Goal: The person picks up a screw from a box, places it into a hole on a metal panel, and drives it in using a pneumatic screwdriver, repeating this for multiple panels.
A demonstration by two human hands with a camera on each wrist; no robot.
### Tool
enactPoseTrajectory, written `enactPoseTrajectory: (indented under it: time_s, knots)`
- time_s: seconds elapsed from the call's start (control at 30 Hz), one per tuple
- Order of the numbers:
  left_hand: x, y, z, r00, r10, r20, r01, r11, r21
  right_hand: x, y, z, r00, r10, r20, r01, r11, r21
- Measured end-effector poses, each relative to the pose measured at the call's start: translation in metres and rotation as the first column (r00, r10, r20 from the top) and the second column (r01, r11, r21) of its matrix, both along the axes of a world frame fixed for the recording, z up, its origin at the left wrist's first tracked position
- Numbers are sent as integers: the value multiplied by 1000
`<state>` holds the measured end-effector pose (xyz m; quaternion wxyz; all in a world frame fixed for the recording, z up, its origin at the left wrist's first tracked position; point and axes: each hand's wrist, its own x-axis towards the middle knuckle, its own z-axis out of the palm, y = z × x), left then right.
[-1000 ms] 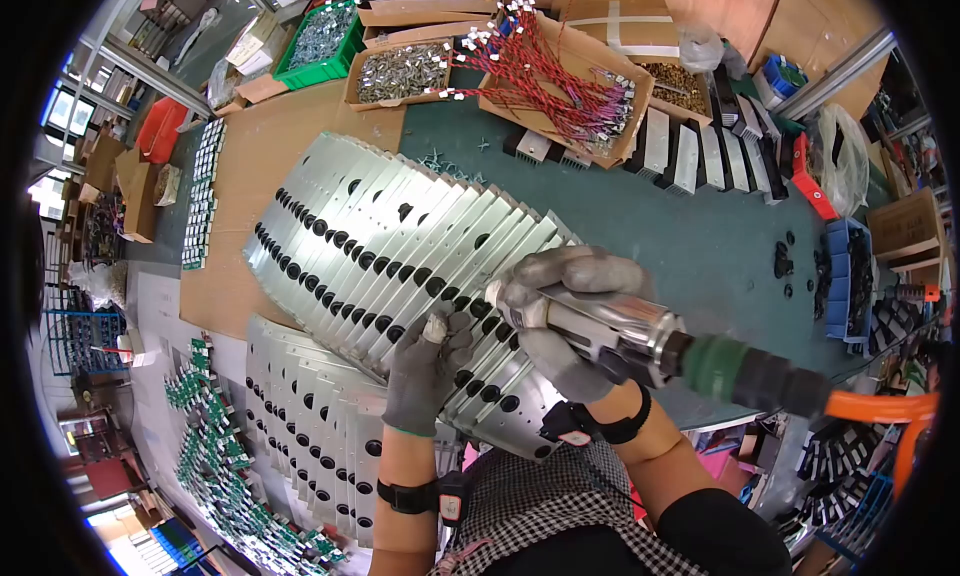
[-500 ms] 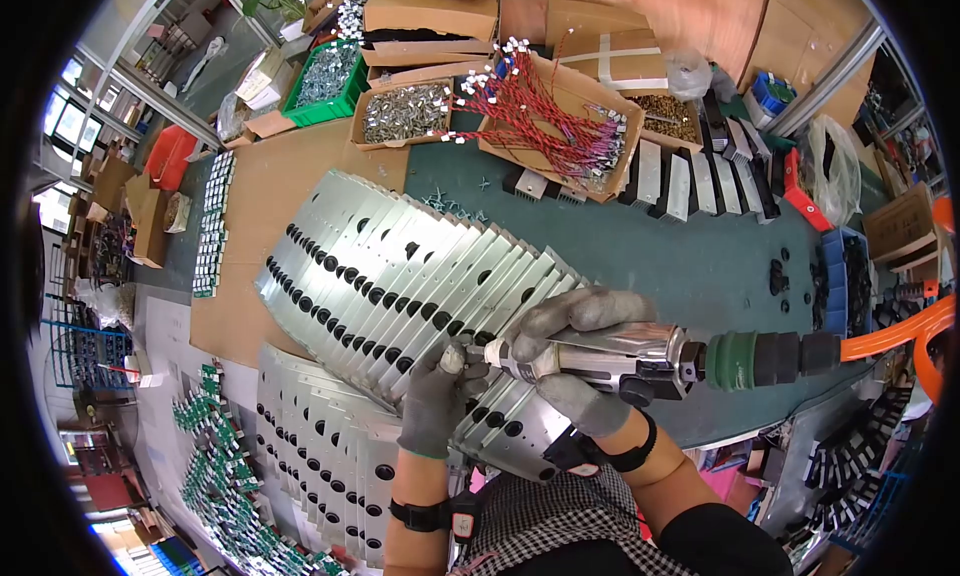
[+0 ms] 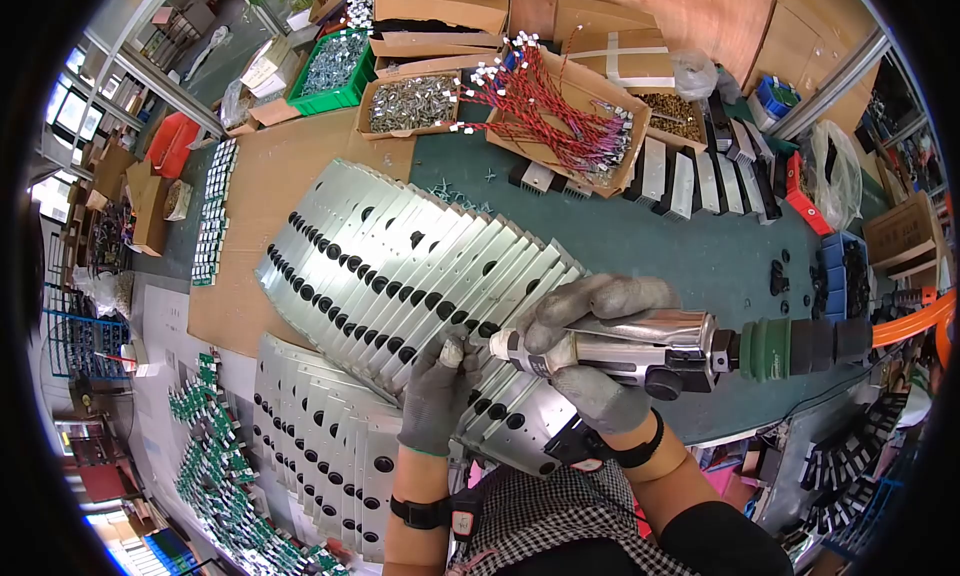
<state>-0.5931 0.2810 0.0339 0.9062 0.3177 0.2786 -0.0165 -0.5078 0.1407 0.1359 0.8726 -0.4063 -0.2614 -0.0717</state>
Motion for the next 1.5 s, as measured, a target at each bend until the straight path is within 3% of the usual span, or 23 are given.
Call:
enactPoseTrajectory:
  time_s: [0.23,0.33,0.47,0.57,0.63,0.67,0.77,0.97,1.0,1.1,1.23,1.37,1.5]
  knots:
    - [0,1,0,994,-84,-66,81,996,-50,4,-4,-7,997,57,60,-55,998,-22]
    - [3,0,-2,991,-118,-65,113,990,-82,6,-13,-11,978,208,33,-204,974,-98]
    - [6,-5,1,982,-138,-129,127,987,-96,3,-10,-12,985,173,-17,-174,983,-60]
    - [6,-1,3,972,-219,-88,222,975,20,3,-9,-10,985,168,-34,-169,985,-35]
    - [10,4,9,983,-135,-127,147,984,97,7,-11,-18,986,162,-25,-164,984,-72]
    - [13,6,11,986,-90,-143,110,985,136,17,-9,-36,996,87,33,-83,990,-113]
    - [19,13,13,991,119,64,-116,992,-60,25,2,-51,999,-19,47,27,984,-178]
    - [7,21,-12,989,110,96,-96,985,-144,33,19,-73,996,-44,81,60,975,-214]
    - [6,20,-14,989,121,83,-108,983,-146,34,15,-76,987,-55,152,102,943,-318]
    - [8,20,-9,989,148,31,-143,982,-126,30,20,-81,996,-19,88,37,977,-209]
    - [7,25,-9,990,130,-46,-133,988,-75,31,16,-72,972,31,233,47,945,-322]
    - [9,24,-8,991,121,-55,-124,990,-63,30,15,-75,963,31,266,72,927,-368]
    - [11,22,3,991,133,4,-133,988,-74,28,21,-82,972,-61,225,137,929,-343]
